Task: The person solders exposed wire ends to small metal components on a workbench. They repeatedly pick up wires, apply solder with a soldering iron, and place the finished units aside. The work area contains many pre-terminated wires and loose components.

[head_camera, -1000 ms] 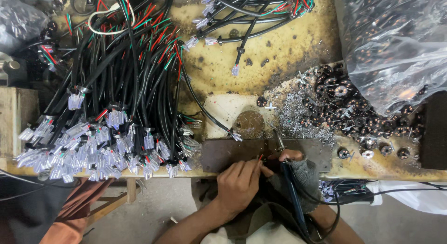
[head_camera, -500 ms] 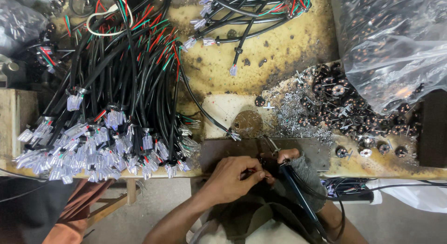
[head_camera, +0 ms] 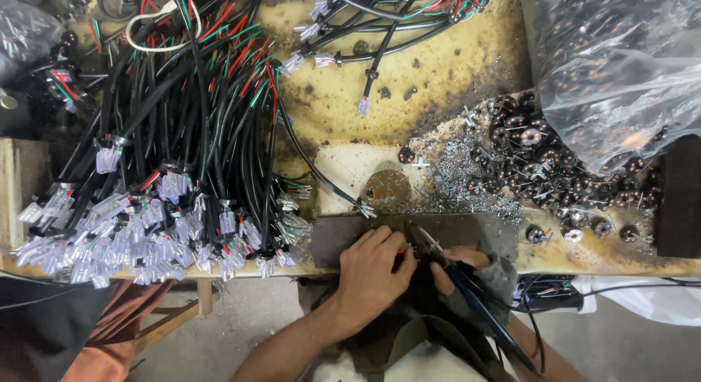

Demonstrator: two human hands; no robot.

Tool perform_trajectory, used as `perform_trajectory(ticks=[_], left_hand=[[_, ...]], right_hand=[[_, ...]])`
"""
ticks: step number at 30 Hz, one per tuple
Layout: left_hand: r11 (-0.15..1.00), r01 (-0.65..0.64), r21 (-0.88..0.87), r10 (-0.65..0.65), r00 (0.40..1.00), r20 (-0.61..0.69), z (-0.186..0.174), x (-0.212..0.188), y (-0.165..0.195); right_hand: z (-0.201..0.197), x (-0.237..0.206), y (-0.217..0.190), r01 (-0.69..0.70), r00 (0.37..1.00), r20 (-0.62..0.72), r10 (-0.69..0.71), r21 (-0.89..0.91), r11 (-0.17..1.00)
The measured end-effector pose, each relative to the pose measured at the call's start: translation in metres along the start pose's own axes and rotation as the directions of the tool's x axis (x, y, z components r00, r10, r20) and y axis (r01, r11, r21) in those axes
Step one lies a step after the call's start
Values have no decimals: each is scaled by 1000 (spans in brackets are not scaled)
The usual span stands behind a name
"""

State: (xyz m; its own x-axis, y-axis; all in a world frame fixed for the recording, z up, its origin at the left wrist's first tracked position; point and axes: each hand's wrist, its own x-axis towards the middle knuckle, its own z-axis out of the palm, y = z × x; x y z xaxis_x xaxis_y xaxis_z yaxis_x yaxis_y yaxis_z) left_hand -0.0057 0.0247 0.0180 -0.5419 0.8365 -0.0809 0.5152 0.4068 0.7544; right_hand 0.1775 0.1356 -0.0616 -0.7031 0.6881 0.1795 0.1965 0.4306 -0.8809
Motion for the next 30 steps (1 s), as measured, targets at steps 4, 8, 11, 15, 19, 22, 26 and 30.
perform_trajectory(ticks=[4,8,11,15,19,22,26,30], left_hand=[[999,-6,-45,6,1000,-6,0,-2,-3],[999,-18,-41,16,999,-41,3,-3,-2],[999,-18,-40,16,998,-61,6,-4,-2],[999,-48,-14,46,993,-108,9,-4,-3],[997,-62,-56,56,994,-93,8,-5,-5],[998,-59,-36,55,993,-102,8,-4,-5],[997,-66,-33,63,994,-89,8,-3,-6],[998,-57,-21,55,994,-92,10,-4,-6]], right_hand=[[-3,-24,25,330,944,-33,-328,49,943],[-5,-29,36,232,969,-111,-222,90,968],[-10,-23,33,428,903,24,-429,47,903],[-10,-22,23,228,973,-50,-224,85,970],[-8,-22,24,280,958,-86,-273,84,956],[-9,-18,33,464,886,-10,-464,3,886],[-6,-25,34,508,860,-11,-510,-54,859],[-14,-40,22,147,978,-156,-139,38,988]])
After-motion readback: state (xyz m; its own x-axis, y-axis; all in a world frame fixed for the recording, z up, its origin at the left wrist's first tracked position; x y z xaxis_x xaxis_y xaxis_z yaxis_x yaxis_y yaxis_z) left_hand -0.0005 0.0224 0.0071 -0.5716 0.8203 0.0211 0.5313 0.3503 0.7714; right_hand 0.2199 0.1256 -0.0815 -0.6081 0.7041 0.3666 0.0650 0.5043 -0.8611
